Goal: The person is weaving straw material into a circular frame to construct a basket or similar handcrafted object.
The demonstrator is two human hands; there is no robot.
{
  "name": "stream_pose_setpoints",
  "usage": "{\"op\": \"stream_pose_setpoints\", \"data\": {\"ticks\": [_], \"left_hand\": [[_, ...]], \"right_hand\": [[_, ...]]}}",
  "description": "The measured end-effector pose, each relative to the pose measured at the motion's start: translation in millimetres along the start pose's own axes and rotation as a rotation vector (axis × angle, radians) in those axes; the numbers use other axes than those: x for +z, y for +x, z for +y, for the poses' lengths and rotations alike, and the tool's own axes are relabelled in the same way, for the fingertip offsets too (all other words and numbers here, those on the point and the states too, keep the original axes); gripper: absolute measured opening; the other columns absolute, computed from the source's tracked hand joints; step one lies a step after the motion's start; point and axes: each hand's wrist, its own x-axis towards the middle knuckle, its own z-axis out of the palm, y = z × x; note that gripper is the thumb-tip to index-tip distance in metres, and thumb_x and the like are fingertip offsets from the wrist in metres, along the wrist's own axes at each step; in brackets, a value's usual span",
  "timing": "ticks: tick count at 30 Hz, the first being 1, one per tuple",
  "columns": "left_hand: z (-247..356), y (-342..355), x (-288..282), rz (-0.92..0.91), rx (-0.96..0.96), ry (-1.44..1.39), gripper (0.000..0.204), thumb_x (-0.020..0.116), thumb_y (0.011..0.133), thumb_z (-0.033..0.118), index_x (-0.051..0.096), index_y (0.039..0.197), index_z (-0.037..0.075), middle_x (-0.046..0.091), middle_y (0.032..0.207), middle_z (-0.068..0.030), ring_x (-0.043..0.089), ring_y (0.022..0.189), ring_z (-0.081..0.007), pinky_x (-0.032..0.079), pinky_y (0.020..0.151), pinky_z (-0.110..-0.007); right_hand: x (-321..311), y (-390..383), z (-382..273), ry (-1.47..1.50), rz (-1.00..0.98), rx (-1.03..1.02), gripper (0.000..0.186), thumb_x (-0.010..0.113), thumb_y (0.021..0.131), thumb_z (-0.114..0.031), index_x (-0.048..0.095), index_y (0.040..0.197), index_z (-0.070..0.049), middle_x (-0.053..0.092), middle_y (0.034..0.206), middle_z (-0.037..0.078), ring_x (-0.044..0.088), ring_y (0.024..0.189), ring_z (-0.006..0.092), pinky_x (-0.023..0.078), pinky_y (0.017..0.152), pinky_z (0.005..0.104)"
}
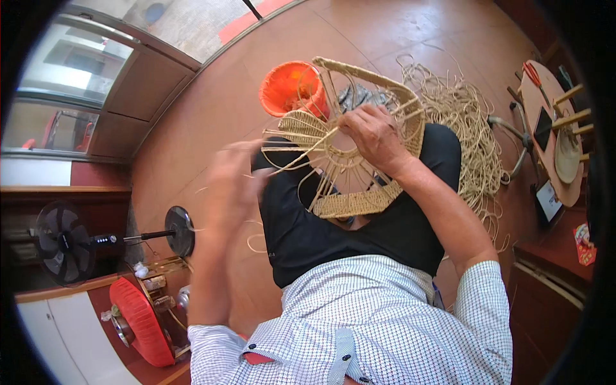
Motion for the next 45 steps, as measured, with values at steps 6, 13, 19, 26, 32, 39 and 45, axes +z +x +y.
{"op": "stream_pose_setpoints", "data": {"ticks": [6, 13, 19, 26, 32, 39, 45], "left_hand": [[62.2, 44.7, 142.2, 0.232, 0.080, 0.100, 0.039, 0.084, 0.088, 0.019, 0.070, 0.123, 0.010, 0.062, 0.110, -0.0121, 0.062, 0.106, -0.0338, 0.050, 0.089, -0.047], [52.7, 53.6, 170.7, 0.348, 0.175, 0.314, 0.012, 0.069, 0.094, 0.017, 0.068, 0.104, 0.011, 0.058, 0.093, -0.0064, 0.062, 0.089, -0.0274, 0.049, 0.080, -0.042], [45.9, 50.5, 160.2, 0.281, 0.250, 0.191, 0.023, 0.068, 0.093, 0.015, 0.071, 0.115, 0.006, 0.064, 0.106, -0.0082, 0.067, 0.103, -0.0253, 0.055, 0.085, -0.038], [42.2, 58.2, 158.2, 0.343, 0.271, -0.021, 0.011, 0.072, 0.098, 0.013, 0.066, 0.107, 0.008, 0.062, 0.095, -0.0086, 0.071, 0.088, -0.0270, 0.059, 0.073, -0.039], [43.8, 66.3, 151.4, 0.294, 0.249, -0.087, 0.007, 0.070, 0.101, 0.014, 0.065, 0.101, 0.008, 0.063, 0.091, -0.0094, 0.072, 0.084, -0.0298, 0.058, 0.069, -0.041], [43.0, 79.8, 157.6, 0.223, 0.102, -0.238, 0.016, 0.070, 0.103, 0.021, 0.065, 0.095, 0.008, 0.066, 0.088, -0.0147, 0.072, 0.084, -0.0389, 0.056, 0.071, -0.050], [32.2, 99.1, 134.8, 0.002, -0.055, -0.305, 0.023, 0.071, 0.102, 0.030, 0.075, 0.097, 0.008, 0.075, 0.095, -0.0174, 0.076, 0.093, -0.0408, 0.059, 0.078, -0.052]], "right_hand": [[3.0, -6.8, 1.4, 0.004, 0.019, 0.021, 0.004, 0.072, 0.098, -0.012, 0.071, 0.102, -0.012, 0.072, 0.095, 0.005, 0.068, 0.098, 0.0282, 0.049, 0.088, 0.0439], [-1.3, -5.2, -3.5, -0.007, 0.016, 0.009, 0.006, 0.074, 0.099, -0.015, 0.071, 0.104, -0.012, 0.072, 0.094, 0.005, 0.067, 0.098, 0.0271, 0.048, 0.087, 0.0432], [-0.7, -4.1, 1.8, 0.000, 0.008, 0.010, 0.008, 0.074, 0.099, -0.014, 0.073, 0.106, -0.014, 0.073, 0.097, 0.003, 0.068, 0.100, 0.0264, 0.049, 0.088, 0.0425], [-1.5, 1.5, -0.5, -0.005, 0.003, 0.012, 0.010, 0.077, 0.097, -0.014, 0.074, 0.107, -0.014, 0.074, 0.097, 0.003, 0.069, 0.102, 0.0254, 0.049, 0.088, 0.0417], [-0.2, -2.9, -1.4, 0.044, 0.051, 0.015, 0.013, 0.081, 0.095, -0.013, 0.074, 0.106, -0.012, 0.076, 0.098, 0.003, 0.071, 0.098, 0.0264, 0.050, 0.086, 0.0426], [-2.0, -6.2, -1.3, 0.150, 0.029, 0.103, 0.016, 0.084, 0.094, -0.013, 0.073, 0.106, -0.010, 0.076, 0.094, 0.006, 0.072, 0.092, 0.0292, 0.051, 0.085, 0.0455], [4.0, 3.2, 1.5, 0.122, 0.068, 0.069, 0.014, 0.083, 0.093, -0.010, 0.072, 0.103, -0.010, 0.075, 0.092, 0.007, 0.070, 0.090, 0.0307, 0.050, 0.084, 0.0464]]}}
